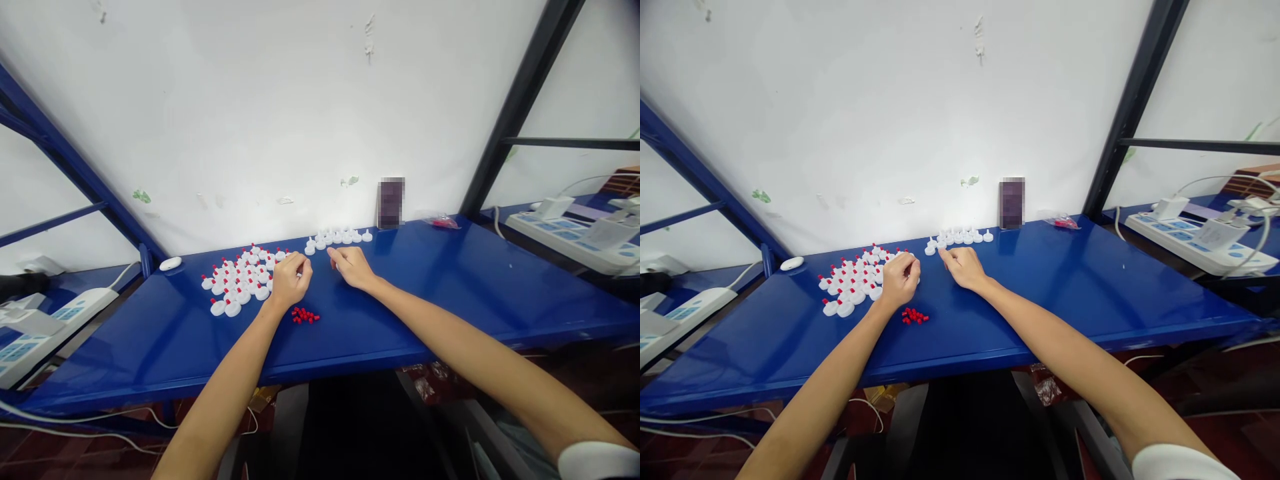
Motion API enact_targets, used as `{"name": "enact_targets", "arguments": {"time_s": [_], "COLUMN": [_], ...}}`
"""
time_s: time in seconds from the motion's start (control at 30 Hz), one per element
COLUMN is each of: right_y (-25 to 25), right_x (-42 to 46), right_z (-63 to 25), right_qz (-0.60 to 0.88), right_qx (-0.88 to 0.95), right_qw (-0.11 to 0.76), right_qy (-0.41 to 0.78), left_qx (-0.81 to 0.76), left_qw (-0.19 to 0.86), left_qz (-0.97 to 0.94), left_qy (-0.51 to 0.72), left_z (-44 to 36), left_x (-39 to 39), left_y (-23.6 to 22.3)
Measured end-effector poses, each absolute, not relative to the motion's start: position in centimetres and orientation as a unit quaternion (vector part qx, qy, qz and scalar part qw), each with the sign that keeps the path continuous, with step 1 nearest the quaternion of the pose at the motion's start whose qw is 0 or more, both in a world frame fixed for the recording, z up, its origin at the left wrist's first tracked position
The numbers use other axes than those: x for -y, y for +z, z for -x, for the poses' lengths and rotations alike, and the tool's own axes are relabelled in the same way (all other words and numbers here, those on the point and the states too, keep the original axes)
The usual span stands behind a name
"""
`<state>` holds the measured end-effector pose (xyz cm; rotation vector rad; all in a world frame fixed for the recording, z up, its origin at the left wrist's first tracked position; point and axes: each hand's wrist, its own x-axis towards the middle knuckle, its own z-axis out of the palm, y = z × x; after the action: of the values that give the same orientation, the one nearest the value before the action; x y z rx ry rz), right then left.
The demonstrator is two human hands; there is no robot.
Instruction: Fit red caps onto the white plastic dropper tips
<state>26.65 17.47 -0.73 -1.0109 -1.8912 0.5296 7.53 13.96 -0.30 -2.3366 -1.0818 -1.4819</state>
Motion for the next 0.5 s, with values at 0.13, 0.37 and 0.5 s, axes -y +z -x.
{"name": "enact_targets", "arguments": {"time_s": [0.13, 0.37, 0.5], "right_y": [-0.71, -0.97, -0.92], "right_x": [-17.24, -17.55, -17.64], "right_z": [-26.45, -26.47, -26.42], "right_qz": [0.382, 0.399, 0.390], "right_qx": [0.792, 0.775, 0.790], "right_qw": [0.428, 0.448, 0.442], "right_qy": [0.209, 0.197, 0.170], "left_qx": [0.365, 0.377, 0.378], "left_qw": [0.075, 0.063, 0.054], "left_qz": [0.789, 0.791, 0.791], "left_qy": [-0.489, -0.478, -0.478], "left_z": [-7.57, -7.53, -7.55], "left_x": [-13.94, -13.91, -13.94], "left_y": [-0.31, -0.32, -0.40]}}
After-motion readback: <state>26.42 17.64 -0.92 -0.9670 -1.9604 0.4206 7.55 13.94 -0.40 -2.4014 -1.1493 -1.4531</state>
